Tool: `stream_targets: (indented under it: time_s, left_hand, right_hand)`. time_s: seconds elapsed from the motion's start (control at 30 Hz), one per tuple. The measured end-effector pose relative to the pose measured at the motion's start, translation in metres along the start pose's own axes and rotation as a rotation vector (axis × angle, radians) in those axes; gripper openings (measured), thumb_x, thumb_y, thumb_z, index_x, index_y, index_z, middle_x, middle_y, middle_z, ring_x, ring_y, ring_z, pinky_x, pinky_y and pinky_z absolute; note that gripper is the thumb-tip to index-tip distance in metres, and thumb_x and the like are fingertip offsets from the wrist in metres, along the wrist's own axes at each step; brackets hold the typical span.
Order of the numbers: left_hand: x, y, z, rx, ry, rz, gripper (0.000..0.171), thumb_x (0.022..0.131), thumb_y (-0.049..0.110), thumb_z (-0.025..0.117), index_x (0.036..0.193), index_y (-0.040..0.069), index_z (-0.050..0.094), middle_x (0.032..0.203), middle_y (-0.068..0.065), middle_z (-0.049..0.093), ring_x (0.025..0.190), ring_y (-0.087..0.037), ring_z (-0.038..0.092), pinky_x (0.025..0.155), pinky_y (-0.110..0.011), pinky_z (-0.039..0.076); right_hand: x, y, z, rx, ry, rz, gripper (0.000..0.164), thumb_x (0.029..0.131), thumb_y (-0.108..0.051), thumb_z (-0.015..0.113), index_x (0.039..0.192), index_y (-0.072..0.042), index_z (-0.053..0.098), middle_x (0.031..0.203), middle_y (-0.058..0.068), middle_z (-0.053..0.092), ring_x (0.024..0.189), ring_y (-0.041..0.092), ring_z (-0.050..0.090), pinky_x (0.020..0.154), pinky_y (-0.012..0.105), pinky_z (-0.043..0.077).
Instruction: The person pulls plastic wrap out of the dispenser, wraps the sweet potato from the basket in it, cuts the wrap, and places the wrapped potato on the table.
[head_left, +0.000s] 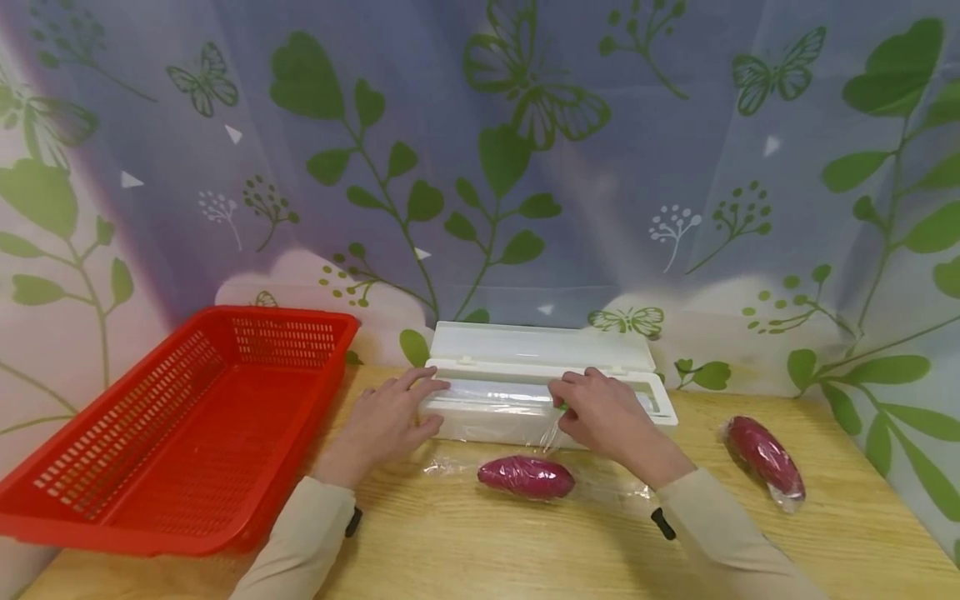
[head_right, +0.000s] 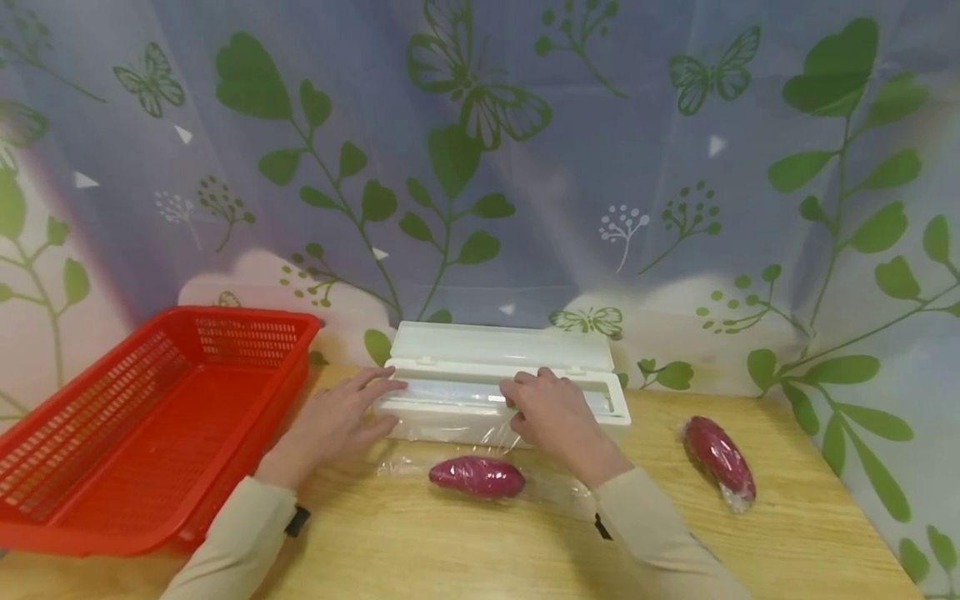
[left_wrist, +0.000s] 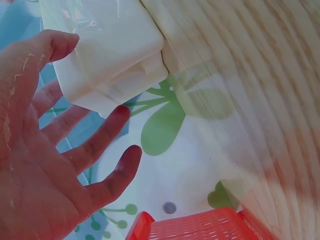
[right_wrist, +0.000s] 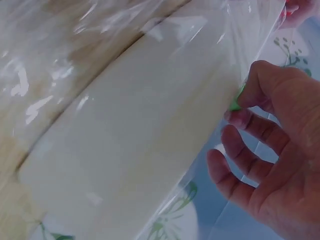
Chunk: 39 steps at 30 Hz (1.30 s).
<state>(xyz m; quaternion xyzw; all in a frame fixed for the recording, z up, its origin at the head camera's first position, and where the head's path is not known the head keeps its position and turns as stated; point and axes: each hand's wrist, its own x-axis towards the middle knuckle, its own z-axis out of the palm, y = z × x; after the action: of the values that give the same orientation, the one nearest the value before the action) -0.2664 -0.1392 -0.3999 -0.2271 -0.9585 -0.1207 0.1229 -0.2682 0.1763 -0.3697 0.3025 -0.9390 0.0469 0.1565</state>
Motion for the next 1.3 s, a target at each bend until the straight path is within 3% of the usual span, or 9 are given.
stream_targets:
  time_s: [0.23,0.67,1.3]
  left_hand:
    - [-0.001,0.001,-0.001,0.017,-0.009,-0.020,0.047,0.096,0.034,0.065,0.141,0.023,0.060,0.154,-0.008,0.052,0.117,-0.039,0.066,0.092,-0.068,0.052]
    - [0.001,-0.001,0.001,0.015,0.015,-0.001,0.045,0.097,0.034,0.064,0.141,0.024,0.060,0.154,-0.007,0.052,0.114,-0.037,0.068,0.090,-0.066,0.054]
    - [0.002,-0.001,0.004,0.012,0.014,-0.004,0.046,0.095,0.034,0.066,0.140,0.023,0.061,0.153,-0.008,0.053,0.111,-0.037,0.069,0.088,-0.064,0.055]
  right_hand:
    - [-0.012,0.012,-0.005,-0.016,-0.032,0.031,0.021,0.080,-0.003,0.071,0.094,-0.019,0.065,0.082,-0.008,0.063,0.070,0.013,0.046,0.050,0.024,0.034]
    - [-0.022,0.021,-0.006,-0.160,0.077,-0.062,0.023,0.077,-0.003,0.072,0.093,-0.019,0.071,0.083,-0.007,0.068,0.070,0.016,0.047,0.052,0.024,0.037]
    - [-0.035,0.030,-0.018,-0.163,0.045,-0.023,0.022,0.078,-0.002,0.076,0.091,-0.019,0.074,0.083,-0.006,0.071,0.071,0.017,0.049,0.055,0.028,0.041]
